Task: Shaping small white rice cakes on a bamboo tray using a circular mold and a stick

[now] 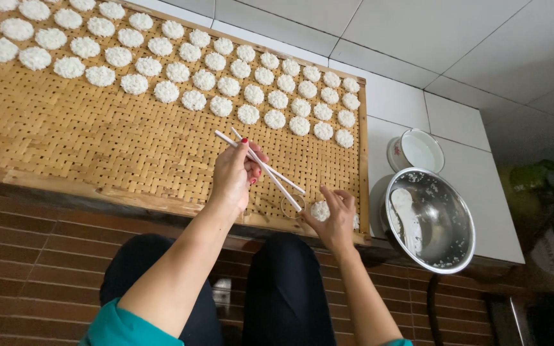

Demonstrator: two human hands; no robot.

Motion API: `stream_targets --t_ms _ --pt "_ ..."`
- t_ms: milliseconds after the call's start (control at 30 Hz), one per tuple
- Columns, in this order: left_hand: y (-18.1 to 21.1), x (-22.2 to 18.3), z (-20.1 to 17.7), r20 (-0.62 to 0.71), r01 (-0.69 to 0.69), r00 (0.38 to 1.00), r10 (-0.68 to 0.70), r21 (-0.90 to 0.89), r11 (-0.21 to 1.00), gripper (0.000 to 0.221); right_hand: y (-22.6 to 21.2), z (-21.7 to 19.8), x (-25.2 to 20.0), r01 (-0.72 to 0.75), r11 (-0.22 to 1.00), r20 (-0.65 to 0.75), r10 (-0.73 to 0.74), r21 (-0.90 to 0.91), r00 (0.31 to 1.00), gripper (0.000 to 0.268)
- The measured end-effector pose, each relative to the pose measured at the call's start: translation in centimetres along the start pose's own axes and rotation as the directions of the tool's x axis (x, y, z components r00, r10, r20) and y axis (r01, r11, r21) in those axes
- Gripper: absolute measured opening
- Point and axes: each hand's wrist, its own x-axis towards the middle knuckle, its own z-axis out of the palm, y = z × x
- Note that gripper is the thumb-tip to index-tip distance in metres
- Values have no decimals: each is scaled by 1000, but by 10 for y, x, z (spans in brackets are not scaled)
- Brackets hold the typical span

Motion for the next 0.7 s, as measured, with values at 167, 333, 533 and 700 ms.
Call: stream_targets --t_ms 167,333,533,700 --pt "-2 -2 3 -12 20 1000 -20 3 1000 24 14 -7 -16 42 998 -44 -44 -41 998 67" --pt "-7 0 2 -9 38 999 -38 12 999 24 -13 0 -20 90 996 -26 -90 3 996 64" --pt "-5 1 5 -35 38 999 -37 16 999 24 -32 -19 -13 133 982 -102 -119 137 988 62" --pt "-10 2 -4 -15 68 998 -68 19 997 22 44 -60 -1 203 979 -446 -195 -32 874 45"
